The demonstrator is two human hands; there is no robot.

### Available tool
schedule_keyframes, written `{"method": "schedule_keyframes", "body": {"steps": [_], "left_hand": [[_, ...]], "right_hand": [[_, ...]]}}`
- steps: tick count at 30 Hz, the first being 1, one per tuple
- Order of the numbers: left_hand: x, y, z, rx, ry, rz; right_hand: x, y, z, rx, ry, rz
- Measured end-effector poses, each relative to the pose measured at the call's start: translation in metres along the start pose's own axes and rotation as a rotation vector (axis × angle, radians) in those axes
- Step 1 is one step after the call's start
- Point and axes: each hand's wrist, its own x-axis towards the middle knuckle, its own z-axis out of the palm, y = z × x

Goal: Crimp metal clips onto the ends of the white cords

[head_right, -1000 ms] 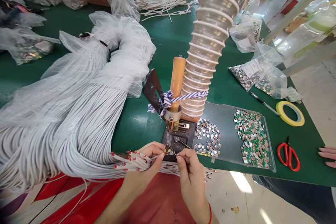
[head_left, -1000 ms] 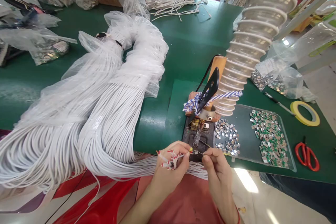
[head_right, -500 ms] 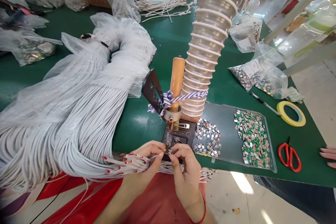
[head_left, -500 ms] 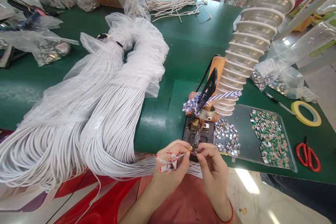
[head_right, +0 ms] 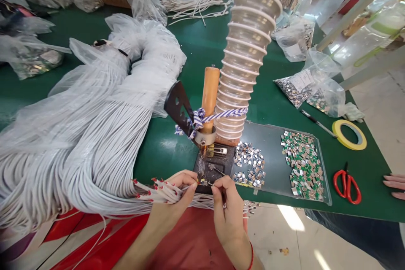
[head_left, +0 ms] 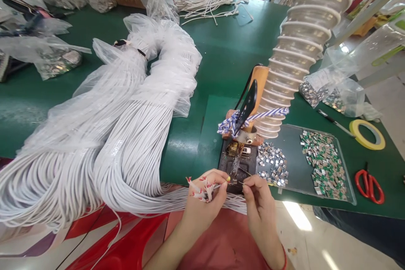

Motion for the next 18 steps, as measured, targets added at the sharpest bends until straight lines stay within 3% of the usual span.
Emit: {"method": "schedule_keyframes", "body": {"steps": [9,18], "left_hand": [[0.002,-0.001,-0.002,0.044,-0.010,0.005],[0.007,0.009,-0.001,-0.030,-0.008,-0.039]], "right_hand": [[-0.001,-0.005,0.008,0.047,0.016,-0.107],[0.004,0.000,0.008,0.126,-0.006,-0.076]]}}
